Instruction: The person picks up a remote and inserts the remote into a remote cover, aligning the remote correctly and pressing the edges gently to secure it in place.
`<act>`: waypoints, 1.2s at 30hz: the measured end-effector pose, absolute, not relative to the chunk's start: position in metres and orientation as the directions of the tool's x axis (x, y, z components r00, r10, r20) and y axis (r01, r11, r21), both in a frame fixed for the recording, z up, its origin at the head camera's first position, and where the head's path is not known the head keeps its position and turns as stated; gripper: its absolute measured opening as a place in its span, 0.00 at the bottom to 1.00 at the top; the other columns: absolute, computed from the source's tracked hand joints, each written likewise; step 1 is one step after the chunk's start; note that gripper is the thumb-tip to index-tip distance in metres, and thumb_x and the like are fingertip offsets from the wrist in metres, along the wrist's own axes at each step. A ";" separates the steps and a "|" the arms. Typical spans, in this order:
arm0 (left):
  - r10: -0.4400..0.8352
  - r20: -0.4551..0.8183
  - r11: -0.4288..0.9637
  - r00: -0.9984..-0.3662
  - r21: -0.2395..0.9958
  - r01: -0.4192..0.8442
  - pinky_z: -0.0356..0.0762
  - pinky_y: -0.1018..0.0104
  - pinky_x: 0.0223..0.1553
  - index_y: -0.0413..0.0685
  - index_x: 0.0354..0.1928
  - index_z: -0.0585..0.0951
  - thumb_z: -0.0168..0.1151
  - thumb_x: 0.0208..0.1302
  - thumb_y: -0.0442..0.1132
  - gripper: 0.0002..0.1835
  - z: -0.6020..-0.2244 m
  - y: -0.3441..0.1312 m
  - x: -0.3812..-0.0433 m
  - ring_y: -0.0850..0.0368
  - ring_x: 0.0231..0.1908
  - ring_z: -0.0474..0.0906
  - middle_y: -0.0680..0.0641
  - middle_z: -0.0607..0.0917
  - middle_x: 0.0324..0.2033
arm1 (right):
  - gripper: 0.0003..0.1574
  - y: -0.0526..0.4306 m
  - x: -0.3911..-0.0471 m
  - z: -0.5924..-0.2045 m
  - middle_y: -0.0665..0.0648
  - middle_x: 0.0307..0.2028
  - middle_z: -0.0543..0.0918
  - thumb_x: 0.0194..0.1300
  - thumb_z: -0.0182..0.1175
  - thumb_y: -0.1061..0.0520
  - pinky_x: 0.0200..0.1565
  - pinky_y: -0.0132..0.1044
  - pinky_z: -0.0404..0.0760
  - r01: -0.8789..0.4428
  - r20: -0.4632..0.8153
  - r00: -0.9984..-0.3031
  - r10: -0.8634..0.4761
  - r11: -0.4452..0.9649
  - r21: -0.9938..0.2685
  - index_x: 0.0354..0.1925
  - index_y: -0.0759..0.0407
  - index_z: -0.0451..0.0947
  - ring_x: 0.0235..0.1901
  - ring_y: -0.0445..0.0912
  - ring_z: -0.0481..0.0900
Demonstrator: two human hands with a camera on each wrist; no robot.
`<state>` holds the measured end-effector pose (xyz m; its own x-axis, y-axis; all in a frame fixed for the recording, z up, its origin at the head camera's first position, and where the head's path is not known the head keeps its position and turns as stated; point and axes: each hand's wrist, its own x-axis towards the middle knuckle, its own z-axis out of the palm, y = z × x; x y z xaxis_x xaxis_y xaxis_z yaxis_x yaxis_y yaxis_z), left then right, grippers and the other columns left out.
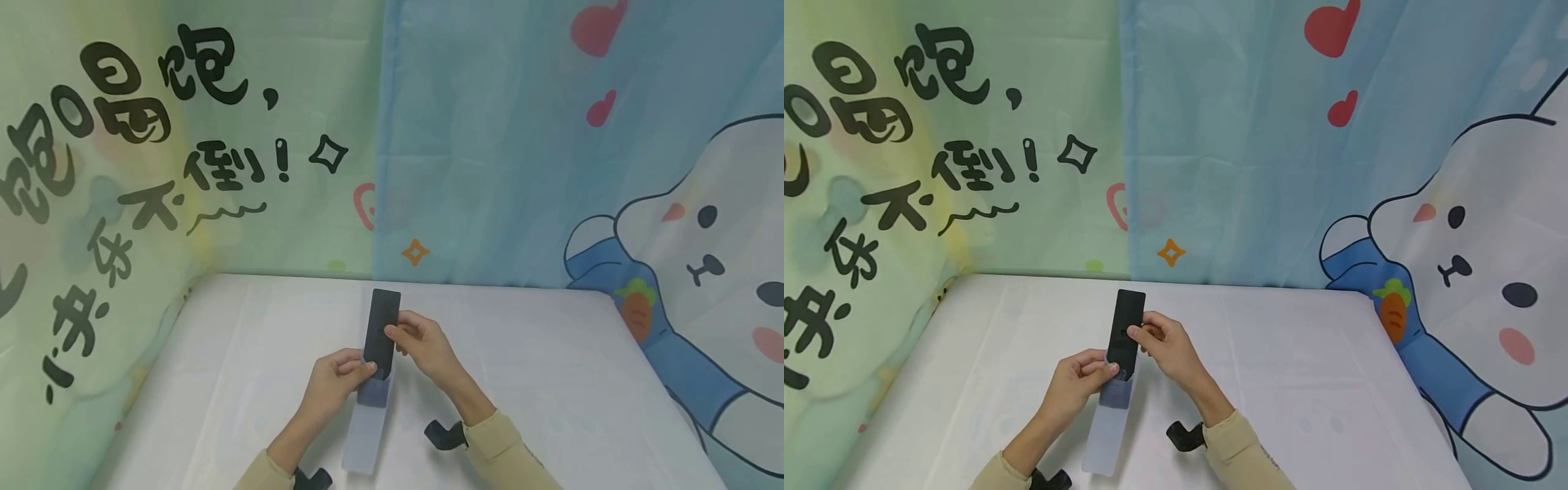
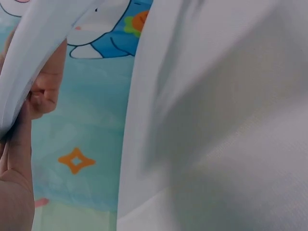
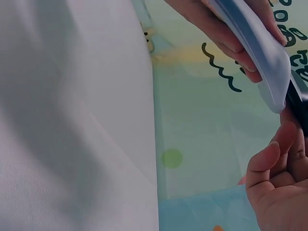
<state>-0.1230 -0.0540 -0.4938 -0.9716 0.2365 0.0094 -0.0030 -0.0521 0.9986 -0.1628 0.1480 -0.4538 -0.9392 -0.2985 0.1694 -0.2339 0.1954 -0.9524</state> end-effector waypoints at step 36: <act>0.356 0.081 -0.039 -0.931 0.997 0.072 0.82 0.61 0.47 0.33 0.53 0.82 0.63 0.71 0.40 0.17 -0.490 -0.062 -0.123 0.49 0.45 0.86 0.39 0.87 0.47 | 0.20 0.146 -0.156 -0.448 0.54 0.29 0.77 0.75 0.59 0.52 0.36 0.41 0.74 -0.269 0.170 -0.920 -0.352 0.254 -0.929 0.60 0.58 0.75 0.32 0.57 0.74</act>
<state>-0.1225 -0.0619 -0.4901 -0.9310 0.3559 0.0814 0.0724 -0.0387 0.9966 -0.1560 0.1460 -0.4478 -0.9203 -0.3523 0.1701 -0.2691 0.2543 -0.9289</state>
